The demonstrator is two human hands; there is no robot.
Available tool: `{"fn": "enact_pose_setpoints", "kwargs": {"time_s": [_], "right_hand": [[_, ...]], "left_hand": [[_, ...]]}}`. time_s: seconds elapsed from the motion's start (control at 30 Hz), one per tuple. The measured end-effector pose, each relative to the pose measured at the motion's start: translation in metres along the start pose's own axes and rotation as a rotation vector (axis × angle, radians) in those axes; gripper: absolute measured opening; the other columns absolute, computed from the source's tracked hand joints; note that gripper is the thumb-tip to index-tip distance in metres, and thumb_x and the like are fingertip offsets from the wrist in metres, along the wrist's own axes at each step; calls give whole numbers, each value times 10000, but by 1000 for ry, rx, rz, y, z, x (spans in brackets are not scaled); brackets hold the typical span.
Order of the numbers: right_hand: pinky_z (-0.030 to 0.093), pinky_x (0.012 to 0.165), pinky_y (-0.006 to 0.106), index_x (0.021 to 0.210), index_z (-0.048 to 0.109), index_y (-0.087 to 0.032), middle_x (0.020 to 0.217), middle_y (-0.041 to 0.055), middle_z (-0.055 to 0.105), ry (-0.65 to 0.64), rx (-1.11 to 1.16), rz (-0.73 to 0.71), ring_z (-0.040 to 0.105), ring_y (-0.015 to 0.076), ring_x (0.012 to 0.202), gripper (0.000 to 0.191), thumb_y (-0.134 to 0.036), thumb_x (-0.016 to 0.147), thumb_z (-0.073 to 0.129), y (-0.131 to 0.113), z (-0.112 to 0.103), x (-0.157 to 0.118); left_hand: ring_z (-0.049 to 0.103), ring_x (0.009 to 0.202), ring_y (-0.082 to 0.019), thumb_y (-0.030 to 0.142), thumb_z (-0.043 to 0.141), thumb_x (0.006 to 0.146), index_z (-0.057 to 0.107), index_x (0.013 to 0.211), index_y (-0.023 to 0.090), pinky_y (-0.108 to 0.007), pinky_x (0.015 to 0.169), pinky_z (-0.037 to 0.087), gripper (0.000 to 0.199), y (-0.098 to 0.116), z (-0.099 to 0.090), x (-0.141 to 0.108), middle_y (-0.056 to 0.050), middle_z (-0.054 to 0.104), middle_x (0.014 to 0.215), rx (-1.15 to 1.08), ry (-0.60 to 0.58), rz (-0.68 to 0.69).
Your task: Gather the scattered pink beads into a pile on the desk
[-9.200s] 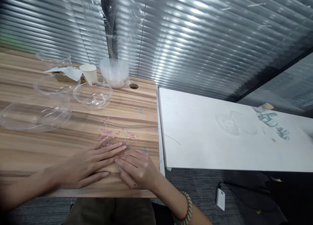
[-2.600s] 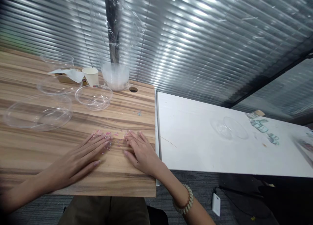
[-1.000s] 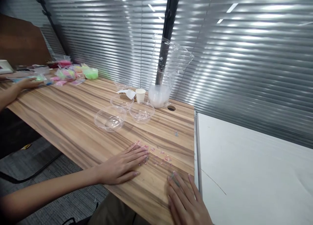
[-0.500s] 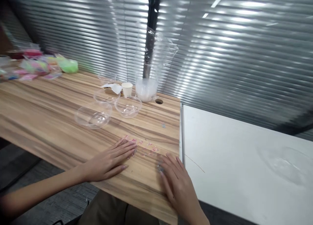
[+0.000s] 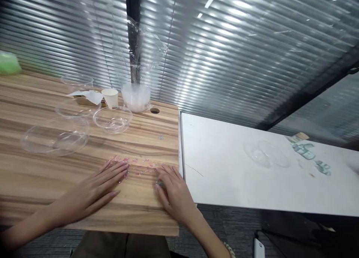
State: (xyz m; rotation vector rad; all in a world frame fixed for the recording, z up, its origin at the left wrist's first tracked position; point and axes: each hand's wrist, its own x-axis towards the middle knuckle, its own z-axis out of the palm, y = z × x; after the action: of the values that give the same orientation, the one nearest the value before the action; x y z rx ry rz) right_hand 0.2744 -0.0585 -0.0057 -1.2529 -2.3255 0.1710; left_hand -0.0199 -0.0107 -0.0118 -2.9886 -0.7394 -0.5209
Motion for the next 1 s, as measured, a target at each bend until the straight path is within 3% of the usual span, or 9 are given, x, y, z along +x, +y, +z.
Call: {"fn": "enact_pose_setpoints", "kwargs": {"time_s": [0.3, 0.53, 0.77, 1.0], "right_hand": [[393, 1062, 528, 1189, 499, -157, 1226, 121, 596, 33, -52, 0, 488, 253, 1245, 248, -180, 955, 421, 11, 2, 7], [455, 1018, 472, 1192, 535, -180, 1241, 112, 590, 64, -37, 40, 523, 238, 1209, 272, -179, 949, 414, 17, -2, 3], [398, 1085, 430, 1266, 490, -197, 1280, 69, 568, -8, 85, -9, 455, 198, 1277, 328, -151, 955, 398, 23, 2, 17], [384, 1092, 436, 1200, 518, -192, 1248, 64, 591, -13, 63, -37, 457, 197, 1274, 275, -141, 955, 406, 25, 2, 12]], "left_hand": [[235, 1414, -241, 293, 395, 1000, 124, 1518, 189, -466, 1189, 123, 594, 0, 1, -2, -78, 274, 1515, -2, -4, -12], [252, 1408, -236, 295, 375, 1006, 110, 1520, 194, -448, 1191, 136, 587, 0, 0, 0, -75, 292, 1509, -3, 30, 1], [246, 1410, -236, 286, 383, 1004, 104, 1521, 205, -451, 1192, 131, 593, 1, 0, 0, -71, 292, 1509, -14, 38, -2], [222, 1418, -238, 291, 395, 1002, 118, 1520, 195, -443, 1195, 119, 595, 1, 1, -1, -71, 262, 1521, -29, 25, -15]]}}
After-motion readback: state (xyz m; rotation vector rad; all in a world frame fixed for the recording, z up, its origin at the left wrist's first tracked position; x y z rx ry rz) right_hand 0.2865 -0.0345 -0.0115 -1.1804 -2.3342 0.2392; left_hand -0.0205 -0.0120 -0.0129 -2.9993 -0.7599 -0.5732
